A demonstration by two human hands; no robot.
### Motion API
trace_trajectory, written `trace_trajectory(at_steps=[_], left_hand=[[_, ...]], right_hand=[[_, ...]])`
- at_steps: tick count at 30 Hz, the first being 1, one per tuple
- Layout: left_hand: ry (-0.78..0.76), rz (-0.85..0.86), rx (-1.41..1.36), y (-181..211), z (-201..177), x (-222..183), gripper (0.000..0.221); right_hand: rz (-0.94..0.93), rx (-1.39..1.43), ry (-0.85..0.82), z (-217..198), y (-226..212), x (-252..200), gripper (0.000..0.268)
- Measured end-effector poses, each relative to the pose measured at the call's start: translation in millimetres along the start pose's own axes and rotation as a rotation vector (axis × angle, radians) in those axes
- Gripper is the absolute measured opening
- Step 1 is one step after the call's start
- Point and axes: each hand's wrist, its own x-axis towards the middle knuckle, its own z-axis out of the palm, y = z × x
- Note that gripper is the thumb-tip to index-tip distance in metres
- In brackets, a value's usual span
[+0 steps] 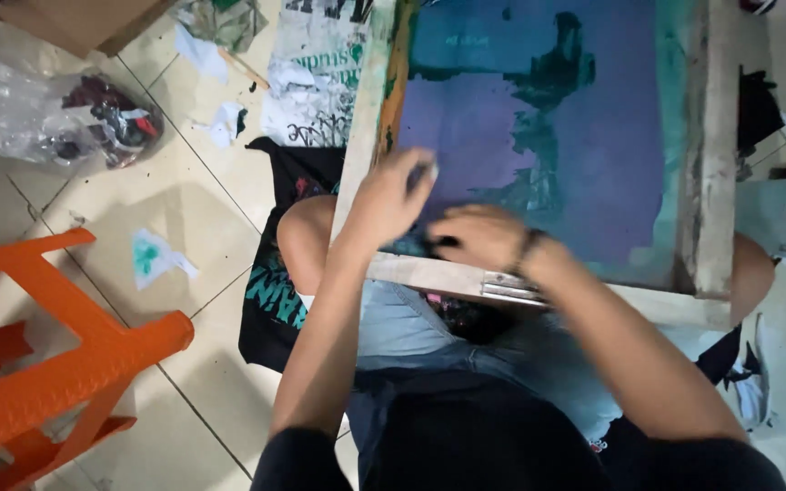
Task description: Cleaning a screen printing frame by wiping the mesh with a cloth and removing residue.
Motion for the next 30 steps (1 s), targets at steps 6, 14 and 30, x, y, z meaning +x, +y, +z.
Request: trace_trajectory(at_steps=[6,14,30], left_hand=[[-0.078,-0.011,0.044,6.1,29.4,-57.6,0.024],[0.335,-0.122,-0.054,-17.6,43.5,-52.9,0.022],[-0.002,-0.110,-0.021,-0.2,33.0,-51.5,0.030]], right_hand=[[0.217,0.043,-0.215,-79.2,35.1,-107.3,0.028],[-0.019,-0.014,-0.010,10.6,-17.3,45.4,0.024],[0.220,0.068,-0.104,-73.6,50.0,-126.0,0.029]])
